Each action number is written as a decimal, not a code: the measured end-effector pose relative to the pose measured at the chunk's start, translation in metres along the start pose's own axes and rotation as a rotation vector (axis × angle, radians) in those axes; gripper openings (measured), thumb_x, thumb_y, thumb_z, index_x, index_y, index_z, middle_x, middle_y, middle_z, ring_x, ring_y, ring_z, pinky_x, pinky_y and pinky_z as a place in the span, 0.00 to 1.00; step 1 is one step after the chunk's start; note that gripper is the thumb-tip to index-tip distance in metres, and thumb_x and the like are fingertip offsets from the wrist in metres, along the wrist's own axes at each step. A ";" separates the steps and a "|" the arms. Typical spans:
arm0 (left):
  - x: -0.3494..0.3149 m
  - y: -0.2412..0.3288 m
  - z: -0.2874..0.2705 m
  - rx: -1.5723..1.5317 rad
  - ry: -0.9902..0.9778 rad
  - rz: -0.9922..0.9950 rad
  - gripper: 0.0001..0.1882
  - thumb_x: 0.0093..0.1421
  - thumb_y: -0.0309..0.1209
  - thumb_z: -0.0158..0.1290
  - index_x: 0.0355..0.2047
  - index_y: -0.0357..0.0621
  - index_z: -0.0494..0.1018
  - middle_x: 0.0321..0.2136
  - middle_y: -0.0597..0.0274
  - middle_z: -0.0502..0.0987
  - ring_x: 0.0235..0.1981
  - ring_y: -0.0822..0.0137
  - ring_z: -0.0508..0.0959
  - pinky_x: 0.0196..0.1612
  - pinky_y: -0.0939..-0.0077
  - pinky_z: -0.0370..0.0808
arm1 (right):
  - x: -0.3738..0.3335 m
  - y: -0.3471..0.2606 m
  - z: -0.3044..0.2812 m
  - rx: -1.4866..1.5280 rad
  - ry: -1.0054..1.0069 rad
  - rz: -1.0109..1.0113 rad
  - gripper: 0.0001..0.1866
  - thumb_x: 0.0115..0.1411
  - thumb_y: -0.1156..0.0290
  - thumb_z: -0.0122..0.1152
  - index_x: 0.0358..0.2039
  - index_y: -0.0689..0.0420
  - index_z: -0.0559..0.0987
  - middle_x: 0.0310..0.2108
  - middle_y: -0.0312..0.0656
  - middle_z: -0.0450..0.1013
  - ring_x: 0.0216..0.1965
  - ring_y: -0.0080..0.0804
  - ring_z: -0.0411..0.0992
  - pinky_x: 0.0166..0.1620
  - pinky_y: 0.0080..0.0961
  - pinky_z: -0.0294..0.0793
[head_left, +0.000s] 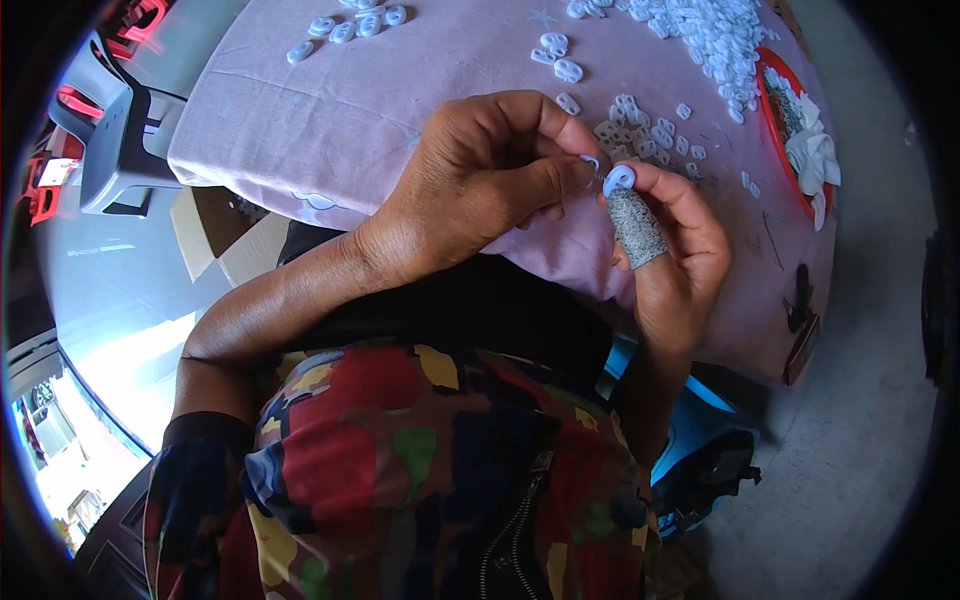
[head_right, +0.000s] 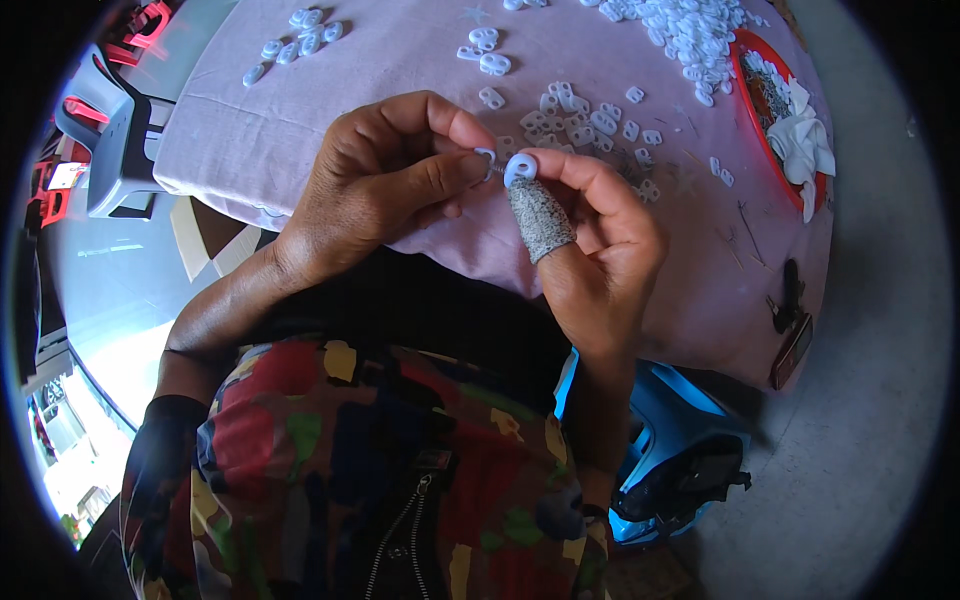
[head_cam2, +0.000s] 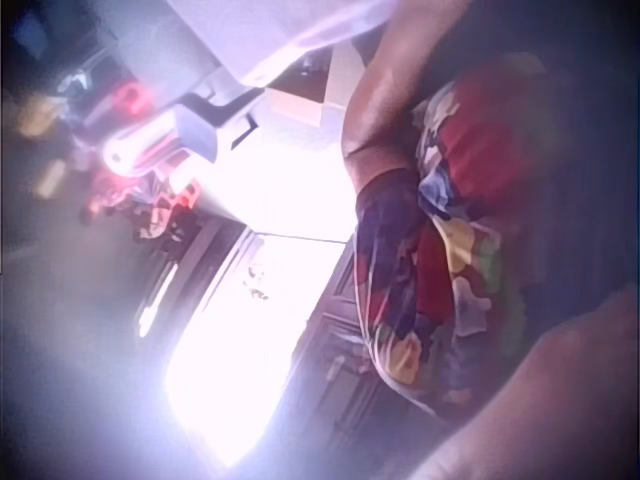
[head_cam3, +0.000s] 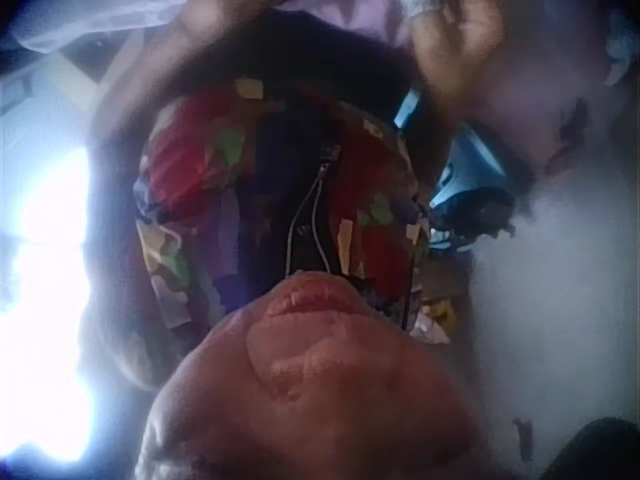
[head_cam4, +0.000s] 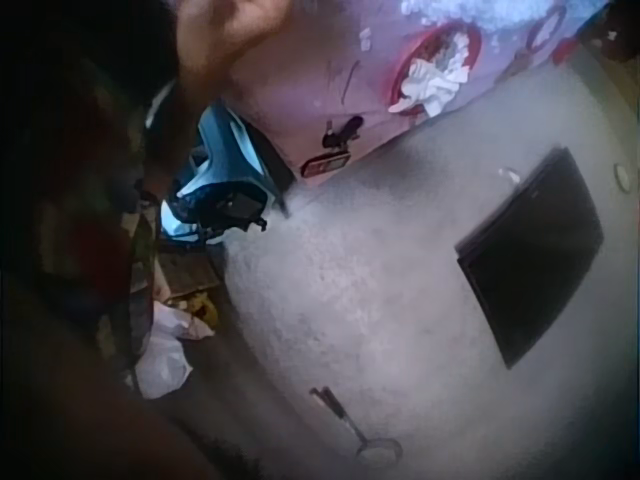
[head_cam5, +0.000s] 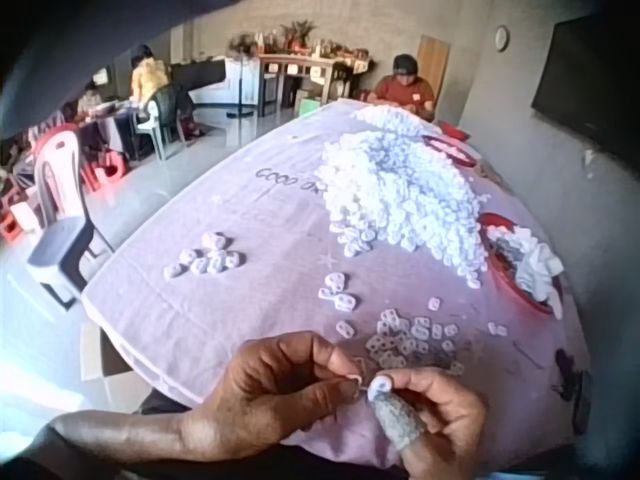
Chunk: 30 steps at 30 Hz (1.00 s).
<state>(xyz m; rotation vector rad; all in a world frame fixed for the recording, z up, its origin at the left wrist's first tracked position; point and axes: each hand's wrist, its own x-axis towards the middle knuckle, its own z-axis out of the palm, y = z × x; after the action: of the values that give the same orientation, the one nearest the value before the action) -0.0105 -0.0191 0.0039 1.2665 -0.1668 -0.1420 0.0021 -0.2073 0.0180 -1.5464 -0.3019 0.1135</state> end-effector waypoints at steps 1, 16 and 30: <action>0.000 0.000 0.000 -0.005 0.002 0.004 0.07 0.62 0.24 0.53 0.40 0.38 0.74 0.30 0.67 0.77 0.28 0.82 0.73 0.31 0.91 0.70 | 0.000 0.000 0.000 0.002 0.002 -0.004 0.12 0.55 0.89 0.53 0.42 0.70 0.75 0.39 0.42 0.74 0.43 0.24 0.71 0.50 0.20 0.70; -0.002 0.000 0.000 0.005 0.040 0.008 0.07 0.61 0.25 0.54 0.40 0.38 0.74 0.30 0.68 0.77 0.29 0.83 0.74 0.31 0.91 0.71 | -0.001 0.001 0.002 -0.039 -0.003 -0.035 0.14 0.55 0.89 0.54 0.42 0.71 0.76 0.40 0.44 0.74 0.43 0.25 0.72 0.49 0.20 0.71; -0.003 -0.002 0.002 0.020 0.057 0.030 0.07 0.61 0.25 0.55 0.39 0.39 0.75 0.29 0.70 0.77 0.27 0.85 0.73 0.29 0.94 0.71 | 0.002 -0.002 0.003 -0.079 -0.051 -0.065 0.15 0.53 0.90 0.53 0.42 0.70 0.76 0.37 0.42 0.75 0.40 0.23 0.72 0.45 0.18 0.72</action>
<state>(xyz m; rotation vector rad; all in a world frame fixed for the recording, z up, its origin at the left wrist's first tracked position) -0.0134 -0.0207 0.0020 1.2858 -0.1390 -0.0783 0.0032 -0.2035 0.0203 -1.6120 -0.4002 0.0908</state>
